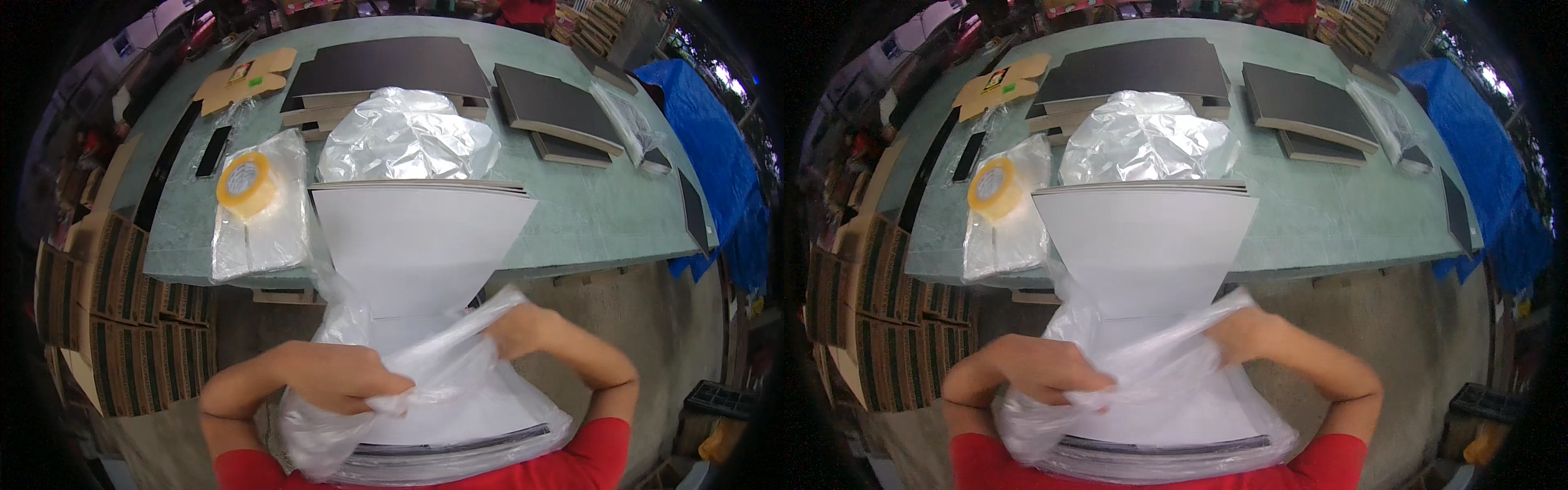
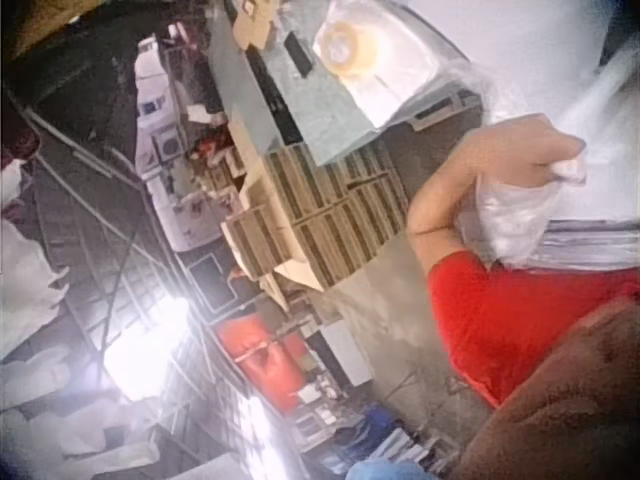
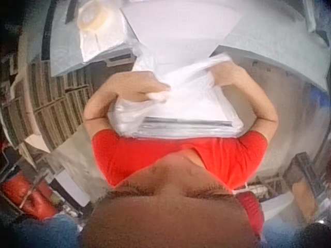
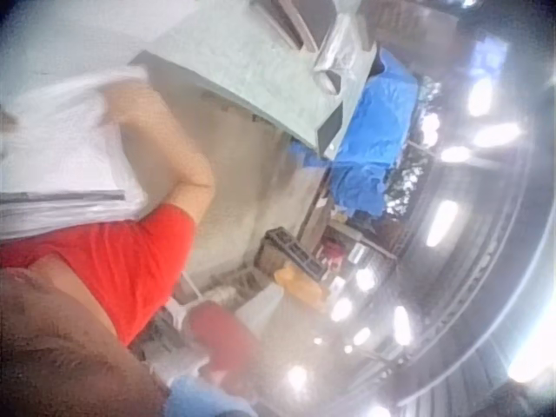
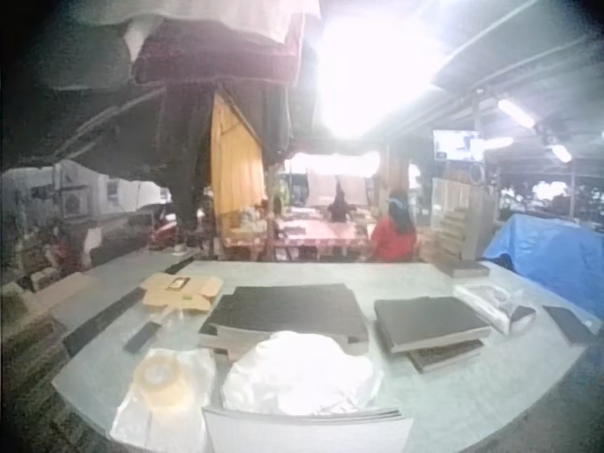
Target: The person wraps individual black folders in protective plastic film by sliding the plastic around the edges and pressing it down by hand.
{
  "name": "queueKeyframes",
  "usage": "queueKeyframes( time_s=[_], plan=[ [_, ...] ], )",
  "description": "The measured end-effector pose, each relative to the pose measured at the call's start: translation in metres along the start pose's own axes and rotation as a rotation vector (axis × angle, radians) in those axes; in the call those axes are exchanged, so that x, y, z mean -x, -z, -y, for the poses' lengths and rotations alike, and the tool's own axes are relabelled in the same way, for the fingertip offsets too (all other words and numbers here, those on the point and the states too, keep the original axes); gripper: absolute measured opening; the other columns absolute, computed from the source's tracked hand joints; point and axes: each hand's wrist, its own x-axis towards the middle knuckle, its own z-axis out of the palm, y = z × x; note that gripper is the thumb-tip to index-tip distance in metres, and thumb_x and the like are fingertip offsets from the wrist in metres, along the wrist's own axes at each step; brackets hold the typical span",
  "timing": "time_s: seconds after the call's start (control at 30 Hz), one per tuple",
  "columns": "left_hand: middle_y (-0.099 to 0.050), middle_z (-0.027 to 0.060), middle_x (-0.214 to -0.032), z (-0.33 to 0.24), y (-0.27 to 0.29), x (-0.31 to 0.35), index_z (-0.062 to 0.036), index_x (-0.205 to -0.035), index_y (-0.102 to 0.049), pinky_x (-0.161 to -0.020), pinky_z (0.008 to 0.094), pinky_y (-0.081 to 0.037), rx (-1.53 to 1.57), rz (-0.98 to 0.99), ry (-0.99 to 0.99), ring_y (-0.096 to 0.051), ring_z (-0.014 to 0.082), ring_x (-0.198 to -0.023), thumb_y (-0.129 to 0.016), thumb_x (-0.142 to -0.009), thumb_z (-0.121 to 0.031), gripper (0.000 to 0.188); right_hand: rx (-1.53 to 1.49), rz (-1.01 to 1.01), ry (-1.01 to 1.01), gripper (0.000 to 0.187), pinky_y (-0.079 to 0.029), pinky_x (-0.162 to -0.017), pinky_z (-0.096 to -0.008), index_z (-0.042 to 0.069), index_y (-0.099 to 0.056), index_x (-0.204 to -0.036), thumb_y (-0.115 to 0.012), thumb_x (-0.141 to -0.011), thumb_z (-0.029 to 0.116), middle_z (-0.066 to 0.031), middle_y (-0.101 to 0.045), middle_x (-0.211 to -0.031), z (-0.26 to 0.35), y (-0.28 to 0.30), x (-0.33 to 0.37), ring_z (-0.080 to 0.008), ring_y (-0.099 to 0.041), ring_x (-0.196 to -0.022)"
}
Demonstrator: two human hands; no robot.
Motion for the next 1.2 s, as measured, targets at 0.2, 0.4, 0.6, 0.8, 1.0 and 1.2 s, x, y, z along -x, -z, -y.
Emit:
queueKeyframes(
  time_s=[0.2,0.4,0.6,0.8,1.0,1.2],
  plan=[
    [-0.057,0.0115,-0.064,0.062,-0.024,-0.001,-0.0013,-0.085,-0.056,-0.054,0.0369,-0.046,-0.914,-0.12,0.817,-0.059,0.0286,-0.065,-0.052,-0.068,-0.011,0.02,0.504,0.278,-0.249,0.015,-0.007,-0.097,-0.0557,0.009,-0.064,-0.071,-0.05,-0.07,0.013,-0.007,-0.06,-0.065,0.016,-0.016,-0.012,-0.0224,-0.059,-0.073],
    [-0.06,0.0104,-0.072,0.072,-0.03,0.015,-0.0034,-0.068,-0.058,-0.058,0.0343,-0.047,-0.832,0.089,0.876,-0.059,0.0256,-0.07,-0.057,-0.067,-0.015,0.011,-0.05,-0.409,-0.303,0.01,-0.046,-0.069,-0.0374,0.003,-0.058,-0.075,-0.052,-0.068,0.006,-0.0117,-0.059,-0.071,0.029,0.028,0.001,-0.0251,-0.059,-0.068],
    [-0.059,0.0021,-0.073,0.008,0.019,0.058,0.0024,-0.082,-0.055,-0.064,0.033,-0.047,0.331,-1.527,0.321,-0.056,0.0126,-0.071,-0.058,-0.067,0.0,0.016,-0.073,-1.301,-0.394,0.03,-0.045,-0.056,-0.0322,0.004,-0.054,-0.086,-0.053,-0.056,0.001,-0.011,-0.057,-0.075,-0.002,0.02,0.007,-0.0276,-0.055,-0.06],
    [-0.049,0.0103,-0.093,0.02,0.048,0.021,-0.0064,-0.098,-0.057,-0.065,0.0294,-0.042,-1.061,-1.409,0.462,-0.049,0.0229,-0.082,-0.055,-0.05,0.01,0.05,0.221,-1.508,-0.44,0.045,-0.042,-0.068,-0.0278,0.003,-0.056,-0.093,-0.045,-0.051,-0.008,-0.0135,-0.055,-0.09,-0.008,0.046,0.001,-0.0271,-0.053,-0.077],
    [-0.054,0.0084,-0.081,0.016,0.034,0.046,-0.0044,-0.096,-0.059,-0.062,0.0276,-0.043,-0.739,-1.225,0.204,-0.052,0.0192,-0.07,-0.06,-0.049,0.01,0.049,-0.763,-1.272,-0.2,0.029,-0.043,-0.069,-0.0266,-0.003,-0.057,-0.089,-0.051,-0.062,-0.013,-0.0108,-0.059,-0.082,-0.026,0.013,0.042,-0.0166,-0.056,-0.078],
    [-0.057,0.0048,-0.077,0.064,-0.011,0.084,0.0006,-0.089,-0.06,-0.059,0.0237,-0.042,0.653,-0.929,0.342,-0.053,0.0111,-0.065,-0.066,-0.055,-0.003,0.035,-1.61,-0.81,0.122,0.027,-0.042,-0.058,-0.0196,-0.005,-0.05,-0.094,-0.061,-0.07,0.0,-0.0088,-0.059,-0.078,-0.047,-0.05,0.037,-0.0109,-0.055,-0.066]
  ],
)
